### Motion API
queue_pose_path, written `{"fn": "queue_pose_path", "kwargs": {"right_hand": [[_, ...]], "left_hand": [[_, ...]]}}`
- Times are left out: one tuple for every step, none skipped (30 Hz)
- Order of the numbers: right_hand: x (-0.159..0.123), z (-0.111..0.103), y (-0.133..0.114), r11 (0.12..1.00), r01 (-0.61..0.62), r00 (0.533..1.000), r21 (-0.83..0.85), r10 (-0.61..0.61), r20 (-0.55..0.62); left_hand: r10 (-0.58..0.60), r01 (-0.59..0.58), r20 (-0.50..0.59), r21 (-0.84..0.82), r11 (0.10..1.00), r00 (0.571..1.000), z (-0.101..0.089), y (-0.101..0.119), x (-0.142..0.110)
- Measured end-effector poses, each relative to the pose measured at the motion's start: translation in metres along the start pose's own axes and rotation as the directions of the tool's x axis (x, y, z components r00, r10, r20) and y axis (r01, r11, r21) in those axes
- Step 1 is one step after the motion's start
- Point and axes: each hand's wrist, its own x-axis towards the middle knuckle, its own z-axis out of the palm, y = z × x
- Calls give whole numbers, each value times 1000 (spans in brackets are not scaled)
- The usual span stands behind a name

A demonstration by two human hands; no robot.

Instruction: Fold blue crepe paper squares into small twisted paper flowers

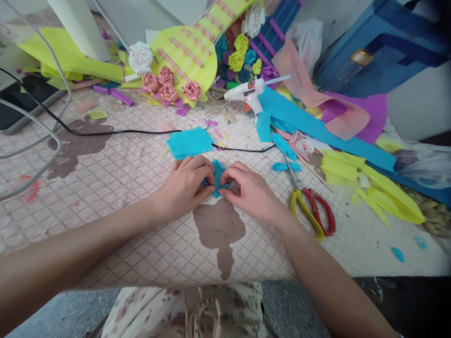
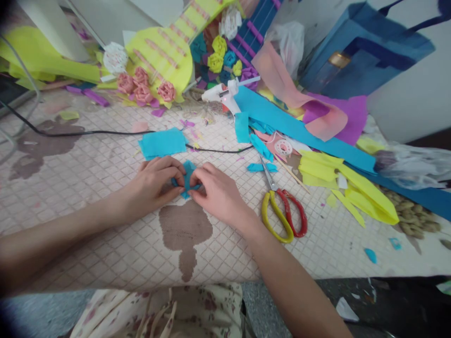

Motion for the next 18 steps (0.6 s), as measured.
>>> {"fn": "queue_pose_path", "kwargs": {"right_hand": [[0, 0, 0, 1000, -3, 1000, -4, 3, -1], [0, 0, -1, 1000, -6, 1000, -5, 6, 1], [0, -1, -1, 1000, -9, 1000, -5, 9, 6], [0, -1, -1, 1000, -14, 1000, -4, 14, 12], [0, -2, -2, 1000, -18, 1000, -1, 18, 16], [0, -2, -2, 1000, -19, 1000, 1, 19, 22], [0, -3, -3, 1000, -16, 999, 3, 16, 28], [0, -3, -3, 1000, -12, 999, 5, 11, 33], [0, -3, -3, 1000, -7, 999, 8, 6, 37], [-1, -4, -3, 1000, -2, 999, 10, 2, 42], [-1, -5, -2, 1000, 1, 999, 13, -2, 50], [-1, -5, -2, 1000, 5, 998, 16, -6, 58], [-1, -6, -1, 1000, 8, 998, 19, -9, 66], [-1, -7, -1, 1000, 13, 997, 22, -15, 76], [-1, -8, 0, 999, 21, 996, 27, -23, 87], [-1, -9, 0, 999, 30, 995, 32, -33, 94], [-1, -9, 1, 999, 36, 994, 38, -40, 99], [-1, -9, 1, 998, 39, 994, 42, -43, 97]], "left_hand": [[-3, 3, 0, 2, 1000, 1000, 0, 0, 0], [-5, 5, -2, 3, 1000, 1000, 0, 0, 0], [-7, 7, -1, 2, 1000, 1000, 0, 1, 0], [-7, 7, 0, 1, 1000, 1000, 0, 1, 0], [-7, 7, -2, 0, 1000, 1000, 0, 1, -1], [-8, 8, -2, -1, 1000, 1000, 0, 1, -1], [-10, 10, -1, -3, 1000, 1000, 0, 1, -1], [-13, 13, 2, -6, 1000, 1000, -1, 1, -1], [-14, 14, 4, -10, 1000, 1000, -1, 1, 0], [-17, 17, 7, -14, 1000, 1000, -1, 0, 0], [-21, 21, 14, -17, 1000, 1000, -1, 0, 0], [-23, 24, 21, -20, 1000, 1000, -2, 0, 0], [-25, 26, 26, -21, 999, 999, -2, 0, 0], [-28, 29, 32, -21, 999, 999, -2, 0, 0], [-31, 32, 38, -21, 999, 999, -2, 0, 0], [-33, 34, 42, -20, 999, 999, -3, 0, 0], [-34, 35, 46, -21, 999, 998, -3, 0, 1], [-35, 36, 47, -21, 999, 998, -3, 0, 1]]}}
